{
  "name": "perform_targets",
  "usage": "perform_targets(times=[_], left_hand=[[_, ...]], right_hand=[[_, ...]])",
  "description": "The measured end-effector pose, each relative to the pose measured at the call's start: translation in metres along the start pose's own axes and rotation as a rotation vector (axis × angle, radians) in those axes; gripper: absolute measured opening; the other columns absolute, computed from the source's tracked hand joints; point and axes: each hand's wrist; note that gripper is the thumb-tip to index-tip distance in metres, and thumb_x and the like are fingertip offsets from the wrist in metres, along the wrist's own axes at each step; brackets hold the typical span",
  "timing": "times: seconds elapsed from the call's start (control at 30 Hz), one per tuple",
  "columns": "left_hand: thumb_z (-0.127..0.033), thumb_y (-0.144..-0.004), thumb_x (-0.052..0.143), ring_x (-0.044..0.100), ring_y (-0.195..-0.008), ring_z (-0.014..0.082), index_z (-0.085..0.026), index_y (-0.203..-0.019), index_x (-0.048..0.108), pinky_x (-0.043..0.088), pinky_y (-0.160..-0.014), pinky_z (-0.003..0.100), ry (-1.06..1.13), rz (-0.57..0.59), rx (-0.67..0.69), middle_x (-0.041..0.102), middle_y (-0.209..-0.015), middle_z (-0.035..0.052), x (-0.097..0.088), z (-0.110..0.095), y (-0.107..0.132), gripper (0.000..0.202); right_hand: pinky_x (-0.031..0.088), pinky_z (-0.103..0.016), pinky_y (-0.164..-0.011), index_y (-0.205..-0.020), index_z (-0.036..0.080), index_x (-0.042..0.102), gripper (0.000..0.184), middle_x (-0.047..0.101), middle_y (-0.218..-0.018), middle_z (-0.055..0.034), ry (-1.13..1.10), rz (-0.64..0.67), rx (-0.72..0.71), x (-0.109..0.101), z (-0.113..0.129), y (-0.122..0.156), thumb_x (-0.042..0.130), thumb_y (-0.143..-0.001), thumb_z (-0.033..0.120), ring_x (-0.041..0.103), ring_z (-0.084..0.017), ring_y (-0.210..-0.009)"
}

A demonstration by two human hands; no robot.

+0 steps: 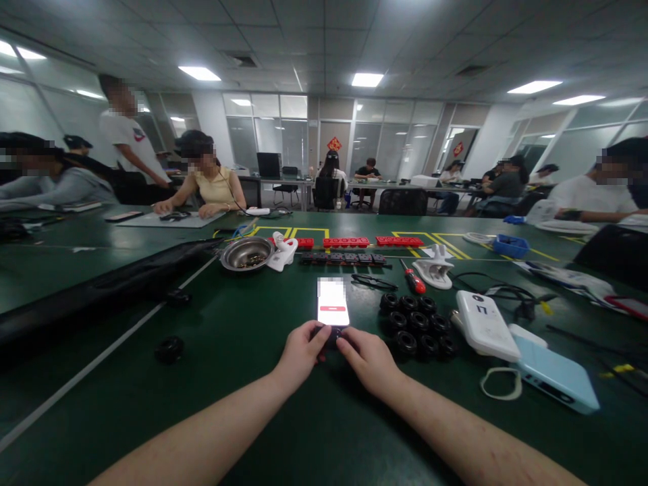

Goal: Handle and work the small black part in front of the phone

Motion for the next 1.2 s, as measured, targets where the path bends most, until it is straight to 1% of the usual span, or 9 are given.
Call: perform_targets(times=[0.1,0.27,0.5,0.6,0.73,0.87,1.0,1.13,1.2], left_hand=[[-0.042,-0.074,0.048,0.047,-0.043,0.007,-0.011,-0.081,0.055,0.034,-0.039,0.017,0.008,0.034,0.007,0.053,-0.06,-0.0019,-0.001,-0.002,0.001,0.032],[-0.045,-0.076,0.043,0.049,-0.042,0.0081,-0.01,-0.083,0.054,0.035,-0.039,0.018,-0.012,0.077,-0.037,0.053,-0.056,-0.0011,-0.002,0.0,-0.001,0.038],[-0.044,-0.077,0.04,0.047,-0.038,0.0077,-0.011,-0.082,0.052,0.034,-0.037,0.017,-0.013,0.037,-0.071,0.049,-0.049,-0.004,-0.001,0.006,-0.006,0.036],[-0.043,-0.076,0.042,0.047,-0.039,0.0075,-0.011,-0.084,0.052,0.034,-0.037,0.017,-0.019,0.028,-0.056,0.049,-0.051,-0.0039,0.0,0.003,-0.004,0.034],[-0.042,-0.073,0.049,0.048,-0.042,0.0073,-0.012,-0.086,0.053,0.035,-0.039,0.018,-0.049,0.065,-0.008,0.052,-0.059,-0.0024,0.0,-0.001,0.0,0.032],[-0.045,-0.075,0.044,0.048,-0.041,0.0081,-0.011,-0.085,0.054,0.035,-0.039,0.019,-0.044,0.076,-0.024,0.052,-0.057,-0.002,-0.001,0.0,-0.001,0.037],[-0.044,-0.076,0.043,0.049,-0.042,0.0087,-0.011,-0.082,0.053,0.036,-0.04,0.019,-0.024,0.064,-0.044,0.052,-0.055,-0.0024,-0.001,-0.002,-0.001,0.035],[-0.041,-0.075,0.046,0.05,-0.046,0.0086,-0.012,-0.083,0.054,0.038,-0.041,0.018,-0.039,0.071,-0.029,0.053,-0.061,-0.0019,0.0,-0.006,0.002,0.031],[-0.041,-0.075,0.047,0.049,-0.045,0.008,-0.012,-0.084,0.054,0.037,-0.041,0.018,-0.05,0.081,-0.018,0.053,-0.06,-0.0023,0.0,-0.006,0.003,0.031]], right_hand=[[0.037,-0.024,-0.055,-0.074,0.017,0.056,0.027,0.057,-0.067,-0.0016,0.004,-0.002,-0.007,0.0,-0.002,-0.002,0.039,-0.084,0.035,0.051,-0.014,-0.061],[0.038,-0.024,-0.057,-0.087,0.017,0.055,0.017,0.057,-0.073,-0.0023,-0.026,-0.033,-0.057,0.002,-0.007,-0.003,0.048,-0.08,0.03,0.05,-0.015,-0.064],[0.041,-0.026,-0.064,-0.113,0.02,0.043,0.039,0.057,-0.089,-0.0036,-0.068,-0.073,-0.096,0.004,-0.012,-0.003,0.053,-0.076,0.025,0.051,-0.015,-0.072],[0.039,-0.024,-0.057,-0.104,0.019,0.048,0.028,0.057,-0.077,-0.0011,-0.081,-0.091,0.005,0.003,-0.012,-0.004,0.046,-0.08,0.034,0.051,-0.014,-0.063],[0.036,-0.023,-0.052,-0.072,0.018,0.055,0.024,0.054,-0.062,0.0007,-0.071,-0.047,0.015,0.002,-0.012,-0.006,0.042,-0.082,0.036,0.049,-0.013,-0.057],[0.039,-0.024,-0.057,-0.088,0.018,0.053,0.015,0.056,-0.074,-0.001,-0.086,-0.045,-0.039,0.002,-0.009,-0.004,0.052,-0.076,0.028,0.05,-0.014,-0.064],[0.04,-0.025,-0.063,-0.105,0.019,0.044,0.037,0.056,-0.088,-0.0034,-0.086,-0.078,-0.097,0.002,-0.005,-0.001,0.057,-0.072,0.026,0.051,-0.015,-0.073],[0.038,-0.025,-0.057,-0.09,0.018,0.051,0.02,0.056,-0.073,-0.0012,-0.046,-0.062,0.003,0.001,-0.007,-0.001,0.042,-0.082,0.035,0.051,-0.014,-0.064],[0.037,-0.024,-0.055,-0.076,0.018,0.054,0.025,0.056,-0.068,-0.0009,-0.045,-0.035,0.005,0.002,-0.009,-0.003,0.037,-0.085,0.035,0.051,-0.014,-0.062]])
Point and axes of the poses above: each hand's wrist, its own y-axis away from the middle knuckle, its own x-axis out of the palm, z = x × y
